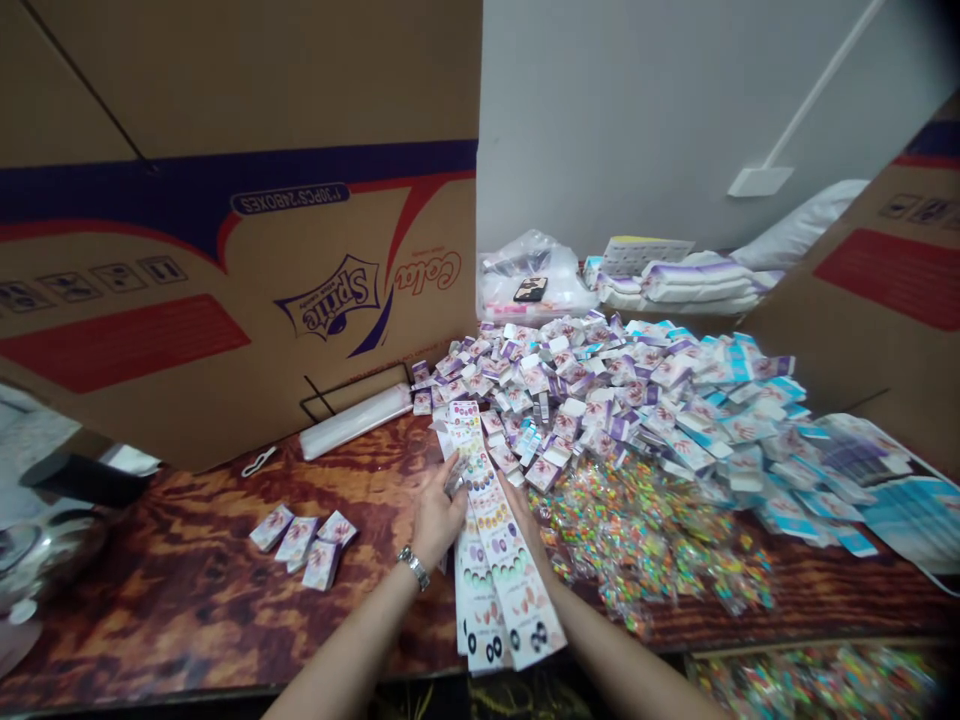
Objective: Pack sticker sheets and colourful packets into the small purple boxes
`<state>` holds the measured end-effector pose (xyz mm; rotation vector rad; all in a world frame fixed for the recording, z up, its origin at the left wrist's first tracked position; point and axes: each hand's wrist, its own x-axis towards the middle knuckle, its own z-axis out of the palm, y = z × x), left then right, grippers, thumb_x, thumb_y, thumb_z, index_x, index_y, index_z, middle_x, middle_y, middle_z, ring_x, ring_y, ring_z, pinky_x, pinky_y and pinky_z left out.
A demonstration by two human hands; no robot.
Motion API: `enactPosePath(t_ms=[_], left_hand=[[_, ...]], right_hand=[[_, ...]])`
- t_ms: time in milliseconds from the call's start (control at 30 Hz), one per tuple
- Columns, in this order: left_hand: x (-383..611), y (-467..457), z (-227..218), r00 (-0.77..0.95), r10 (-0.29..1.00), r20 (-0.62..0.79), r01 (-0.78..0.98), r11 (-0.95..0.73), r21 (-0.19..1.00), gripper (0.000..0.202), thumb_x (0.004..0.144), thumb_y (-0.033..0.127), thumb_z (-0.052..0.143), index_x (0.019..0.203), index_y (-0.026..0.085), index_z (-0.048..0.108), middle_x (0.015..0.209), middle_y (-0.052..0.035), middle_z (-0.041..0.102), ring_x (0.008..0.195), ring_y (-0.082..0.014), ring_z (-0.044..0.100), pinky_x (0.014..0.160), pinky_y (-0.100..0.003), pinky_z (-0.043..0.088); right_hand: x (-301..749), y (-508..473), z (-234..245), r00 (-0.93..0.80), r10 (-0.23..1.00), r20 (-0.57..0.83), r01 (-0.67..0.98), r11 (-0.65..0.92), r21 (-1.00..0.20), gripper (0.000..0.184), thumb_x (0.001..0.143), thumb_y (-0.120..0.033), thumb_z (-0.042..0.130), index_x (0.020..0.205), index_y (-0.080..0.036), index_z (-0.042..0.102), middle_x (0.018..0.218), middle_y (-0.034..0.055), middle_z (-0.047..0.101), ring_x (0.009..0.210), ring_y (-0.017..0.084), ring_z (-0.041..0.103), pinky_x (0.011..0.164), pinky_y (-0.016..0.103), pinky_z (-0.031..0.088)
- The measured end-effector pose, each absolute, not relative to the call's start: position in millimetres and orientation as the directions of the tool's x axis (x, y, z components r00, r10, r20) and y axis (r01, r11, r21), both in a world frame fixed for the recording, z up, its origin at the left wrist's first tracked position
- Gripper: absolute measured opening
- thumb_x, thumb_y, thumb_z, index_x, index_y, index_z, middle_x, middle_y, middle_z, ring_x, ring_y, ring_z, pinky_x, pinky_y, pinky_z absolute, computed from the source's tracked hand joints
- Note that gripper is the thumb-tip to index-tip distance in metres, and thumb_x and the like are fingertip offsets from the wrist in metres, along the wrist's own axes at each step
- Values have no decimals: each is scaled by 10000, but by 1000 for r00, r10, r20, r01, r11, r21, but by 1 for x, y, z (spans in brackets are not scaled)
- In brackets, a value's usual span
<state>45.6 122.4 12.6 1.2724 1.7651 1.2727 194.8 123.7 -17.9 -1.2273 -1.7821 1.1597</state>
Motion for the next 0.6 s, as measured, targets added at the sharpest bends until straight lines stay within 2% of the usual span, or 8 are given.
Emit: enactPosePath(t_ms=[67,133,267,400,500,600], left_hand=[[43,131,14,-317,945,82,355,38,934,488,707,174,608,1194,168,585,1102,-101,659,1010,-249,600,952,-388,424],[41,138,17,-292,950,112,359,0,933,458,701,157,604,1158,169,611,1076,-93,671,993,-247,606,943,-392,431],[38,141,27,-252,948,192,367,-90,926,373,672,123,621,1032,200,679,1062,-72,676,1021,-243,588,958,-401,419],[42,140,39,-216,943,252,335,-171,927,321,696,108,601,976,232,697,1081,-44,672,1054,-203,577,977,-352,408],[43,147,39,-281,931,234,302,-146,942,345,699,96,587,1013,211,676,1107,-57,658,1037,-202,586,957,-337,416],[41,158,30,-369,918,142,251,-49,967,324,649,59,589,938,168,688,925,-74,704,878,-220,635,846,-337,465]], right_hand=[[198,120,-12,-305,948,88,390,208,-897,581,880,-274,395,1438,-265,233,1433,42,349,1324,250,303,1085,449,271],[200,118,-8,-312,934,171,426,299,-854,569,882,-228,390,1433,-260,251,1441,51,330,1328,230,292,1088,433,271],[201,120,-4,-426,835,347,451,529,-719,449,866,-176,458,1299,-289,491,1342,64,466,1252,230,406,1032,430,362],[203,127,1,-440,764,472,418,640,-645,443,880,-182,464,1317,-251,472,1347,93,465,1238,233,428,1012,438,392],[204,135,2,-440,750,495,454,661,-597,434,881,-172,456,1308,-240,487,1351,105,458,1243,241,424,1010,440,393],[203,143,-2,-495,750,439,514,660,-549,408,853,-159,493,1253,-220,552,1279,120,529,1180,254,483,963,429,436]])
